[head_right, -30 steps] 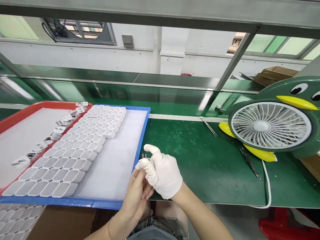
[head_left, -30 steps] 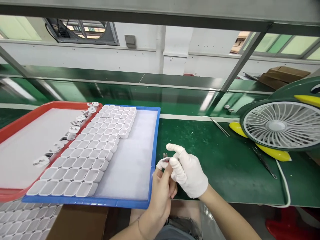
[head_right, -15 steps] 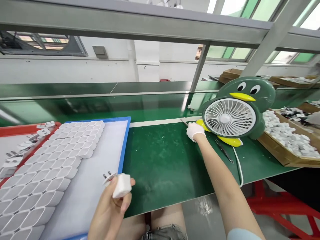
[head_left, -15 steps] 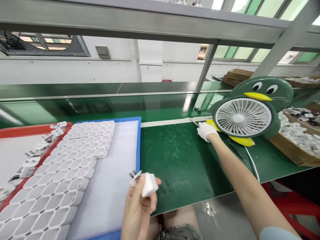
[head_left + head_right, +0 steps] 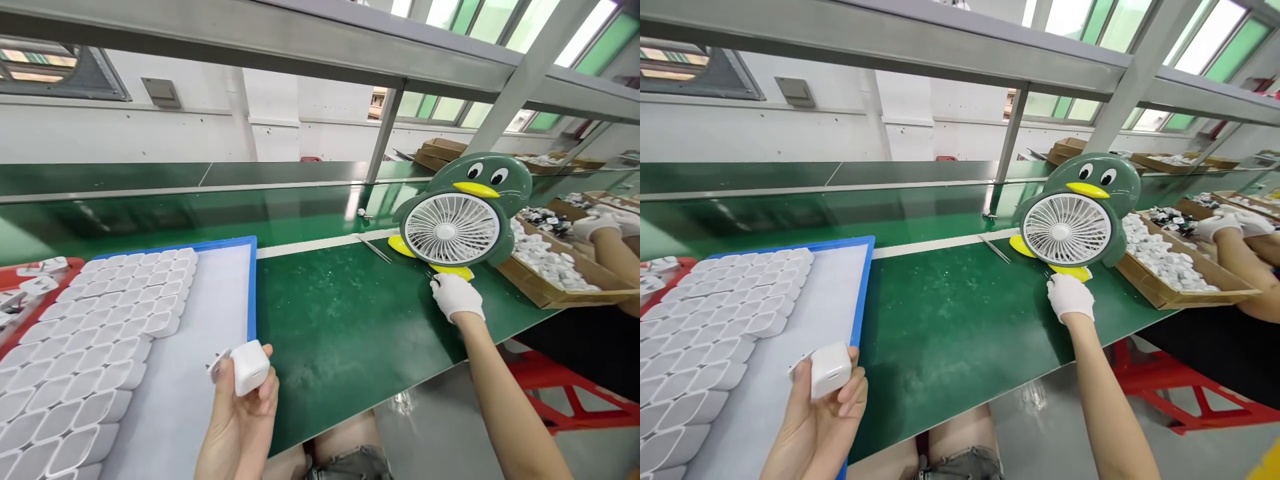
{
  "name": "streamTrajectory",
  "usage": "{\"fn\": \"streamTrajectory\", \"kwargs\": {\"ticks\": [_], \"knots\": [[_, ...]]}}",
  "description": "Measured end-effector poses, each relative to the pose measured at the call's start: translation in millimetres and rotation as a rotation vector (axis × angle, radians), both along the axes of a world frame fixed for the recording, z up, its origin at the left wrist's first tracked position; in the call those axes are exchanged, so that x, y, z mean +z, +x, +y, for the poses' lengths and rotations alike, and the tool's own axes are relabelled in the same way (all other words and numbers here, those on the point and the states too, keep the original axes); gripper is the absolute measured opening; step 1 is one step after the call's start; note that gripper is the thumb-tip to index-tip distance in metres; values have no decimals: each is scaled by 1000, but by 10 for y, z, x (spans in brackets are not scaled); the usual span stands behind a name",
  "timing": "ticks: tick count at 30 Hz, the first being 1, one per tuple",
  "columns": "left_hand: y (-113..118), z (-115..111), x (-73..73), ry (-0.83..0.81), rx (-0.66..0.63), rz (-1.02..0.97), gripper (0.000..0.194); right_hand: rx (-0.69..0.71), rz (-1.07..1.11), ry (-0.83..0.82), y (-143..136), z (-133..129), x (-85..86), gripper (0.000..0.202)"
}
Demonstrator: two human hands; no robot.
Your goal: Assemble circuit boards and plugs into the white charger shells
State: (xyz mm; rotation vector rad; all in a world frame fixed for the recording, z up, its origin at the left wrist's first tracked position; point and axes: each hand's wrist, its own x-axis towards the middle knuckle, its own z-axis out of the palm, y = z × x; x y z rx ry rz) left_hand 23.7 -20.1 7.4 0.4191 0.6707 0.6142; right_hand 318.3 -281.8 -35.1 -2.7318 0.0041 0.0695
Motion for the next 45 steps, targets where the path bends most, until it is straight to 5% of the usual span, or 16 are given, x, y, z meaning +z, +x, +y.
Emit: {"fn": "streamTrajectory", "kwargs": {"ticks": [5,12,15,22,28,45], "knots": [[-3,-30,-82,-115,-32,-61,8,224,19,350,-575,357,69,40],[24,-179,-24,-131,-59,-105,28,583,401,1066,-1660,1001,327,29],[-8,-219,14,-120,-41,-74,44,666,609,1186,-1875,1143,389,31],[-91,-226,36,-130,-3,-45,45,705,894,1066,-2141,1328,509,35],[-93,-218,49,-56,-70,-59,41,627,854,1019,-2267,1445,607,40],[-99,-212,-7,191,-65,-4,40,615,885,1035,-2242,1463,499,35]]}}
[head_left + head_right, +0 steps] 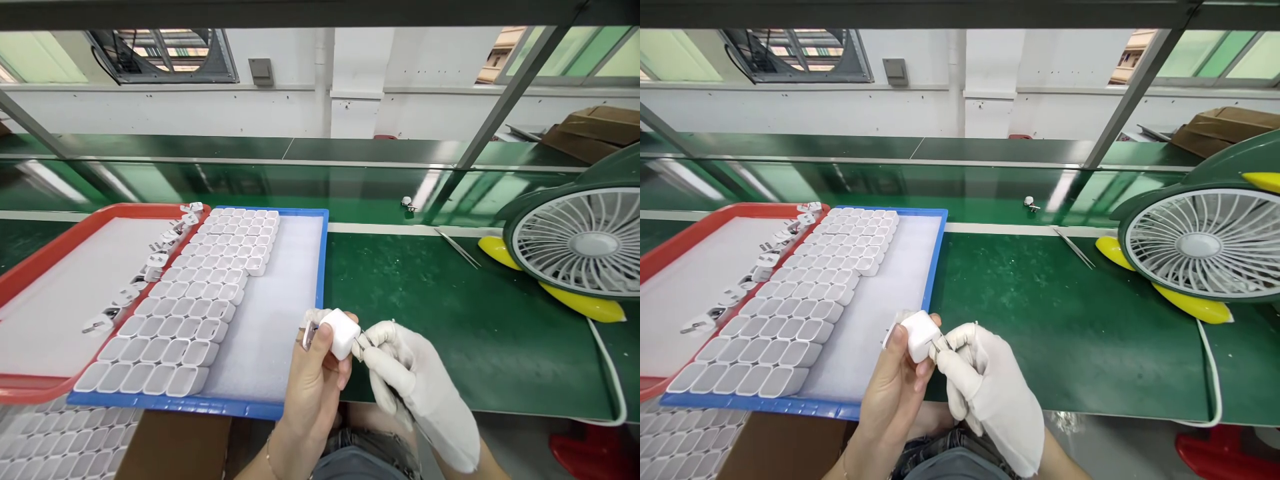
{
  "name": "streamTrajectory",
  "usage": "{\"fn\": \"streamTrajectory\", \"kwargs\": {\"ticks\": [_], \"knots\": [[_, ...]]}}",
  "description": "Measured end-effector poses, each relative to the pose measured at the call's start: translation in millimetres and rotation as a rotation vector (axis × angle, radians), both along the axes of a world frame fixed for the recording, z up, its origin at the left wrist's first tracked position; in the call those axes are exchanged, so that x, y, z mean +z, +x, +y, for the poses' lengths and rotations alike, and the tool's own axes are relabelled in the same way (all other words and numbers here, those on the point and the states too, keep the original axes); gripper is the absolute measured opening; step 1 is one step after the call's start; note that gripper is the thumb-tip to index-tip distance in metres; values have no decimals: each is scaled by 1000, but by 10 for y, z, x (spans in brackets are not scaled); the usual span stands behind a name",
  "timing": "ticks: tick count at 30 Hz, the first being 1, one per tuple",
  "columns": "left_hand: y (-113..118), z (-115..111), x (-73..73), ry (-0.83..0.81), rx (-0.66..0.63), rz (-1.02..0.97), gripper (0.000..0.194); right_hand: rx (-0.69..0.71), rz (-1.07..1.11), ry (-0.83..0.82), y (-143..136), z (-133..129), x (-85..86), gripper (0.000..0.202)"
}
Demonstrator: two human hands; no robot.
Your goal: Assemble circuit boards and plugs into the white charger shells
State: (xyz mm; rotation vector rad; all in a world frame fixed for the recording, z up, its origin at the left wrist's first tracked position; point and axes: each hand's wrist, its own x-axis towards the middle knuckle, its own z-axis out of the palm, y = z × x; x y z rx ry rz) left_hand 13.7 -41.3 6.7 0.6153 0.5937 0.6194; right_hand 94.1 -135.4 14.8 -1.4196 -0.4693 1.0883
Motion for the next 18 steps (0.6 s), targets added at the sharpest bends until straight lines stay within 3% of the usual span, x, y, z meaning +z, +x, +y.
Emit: {"fn": "streamTrajectory", "kwargs": {"ticks": [7,10,18], "knots": [[-10,32,-41,207,82,-10,28,19,24,-66,-5,27,55,38],[-6,72,-39,260,51,-31,27,18,60,-65,-22,47,50,37],[-26,160,-41,345,-62,-49,25,-61,172,135,-53,86,-44,23]]}}
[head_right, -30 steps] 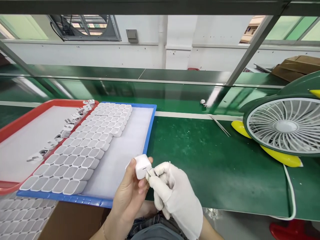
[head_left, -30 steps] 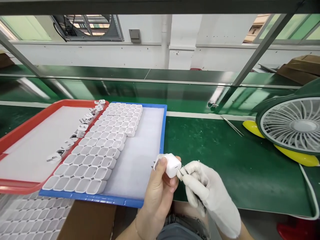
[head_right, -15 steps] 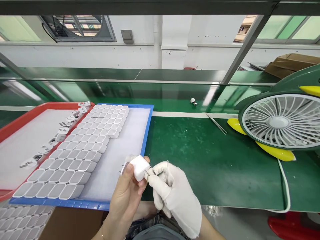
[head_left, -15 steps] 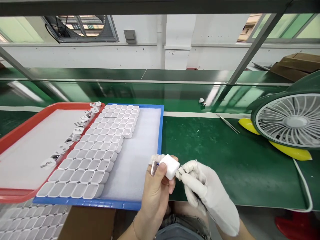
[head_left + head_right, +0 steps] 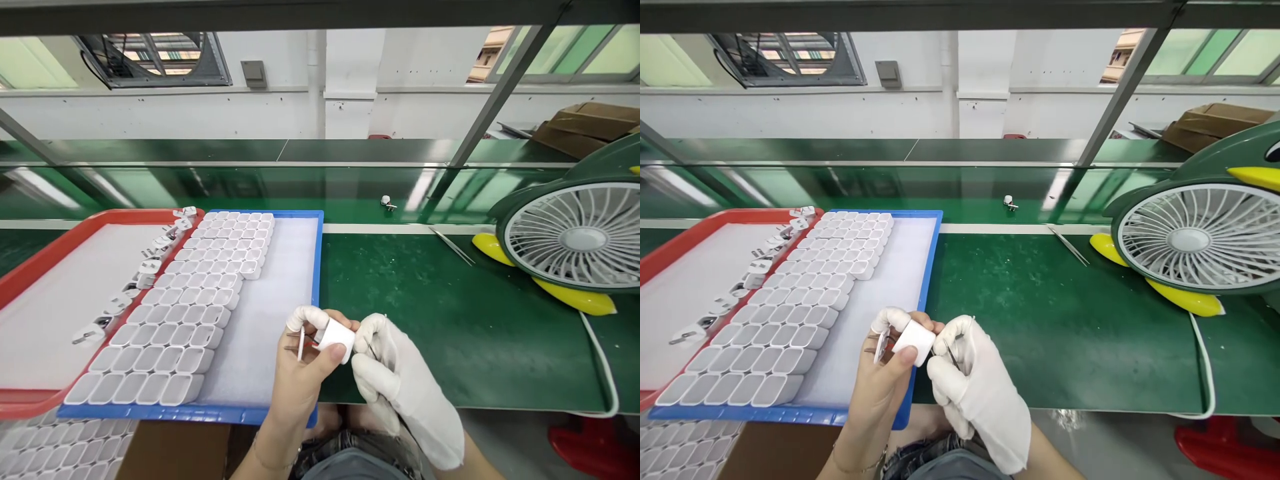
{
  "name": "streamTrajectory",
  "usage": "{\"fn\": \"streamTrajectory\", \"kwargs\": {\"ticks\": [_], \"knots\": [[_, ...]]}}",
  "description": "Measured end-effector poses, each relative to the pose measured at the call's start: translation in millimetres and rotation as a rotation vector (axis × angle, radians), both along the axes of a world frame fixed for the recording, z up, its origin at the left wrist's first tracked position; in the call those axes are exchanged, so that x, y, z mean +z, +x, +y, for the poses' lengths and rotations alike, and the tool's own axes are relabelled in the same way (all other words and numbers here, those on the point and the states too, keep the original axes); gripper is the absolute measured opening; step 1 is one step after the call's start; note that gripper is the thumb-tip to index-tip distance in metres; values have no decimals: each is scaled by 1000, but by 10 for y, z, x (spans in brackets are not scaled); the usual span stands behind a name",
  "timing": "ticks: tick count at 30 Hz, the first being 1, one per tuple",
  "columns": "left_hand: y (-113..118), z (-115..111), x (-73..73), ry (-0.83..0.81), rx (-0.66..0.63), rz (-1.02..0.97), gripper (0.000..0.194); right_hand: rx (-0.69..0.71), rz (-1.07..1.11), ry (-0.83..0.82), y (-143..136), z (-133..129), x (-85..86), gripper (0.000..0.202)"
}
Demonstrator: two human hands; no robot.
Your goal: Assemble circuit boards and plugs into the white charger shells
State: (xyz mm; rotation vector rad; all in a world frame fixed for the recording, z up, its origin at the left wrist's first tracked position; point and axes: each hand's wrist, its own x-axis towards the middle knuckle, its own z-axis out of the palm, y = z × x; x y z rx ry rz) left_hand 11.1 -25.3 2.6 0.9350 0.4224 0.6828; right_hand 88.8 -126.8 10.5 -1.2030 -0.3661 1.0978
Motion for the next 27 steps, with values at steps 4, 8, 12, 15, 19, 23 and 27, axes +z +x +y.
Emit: {"fn": "streamTrajectory", "kwargs": {"ticks": [4,8,12,15,19,23,27], "knots": [[2,3,31,7,-22,-29,29,15,-2,7,23,-25,-19,19],[15,-6,56,19,-52,-37,29,-12,-9,39,28,-29,-35,22],[34,-49,75,14,-19,-34,32,-28,3,27,7,-36,-20,26],[48,-94,105,-30,25,-35,36,-5,-3,30,4,-58,7,25],[50,-91,135,-46,12,-54,37,12,2,30,49,-60,54,22],[62,-20,76,-92,45,-42,37,87,11,-26,85,-34,121,22],[85,3,-1,-400,107,25,37,137,9,-79,71,-51,165,24]]}}
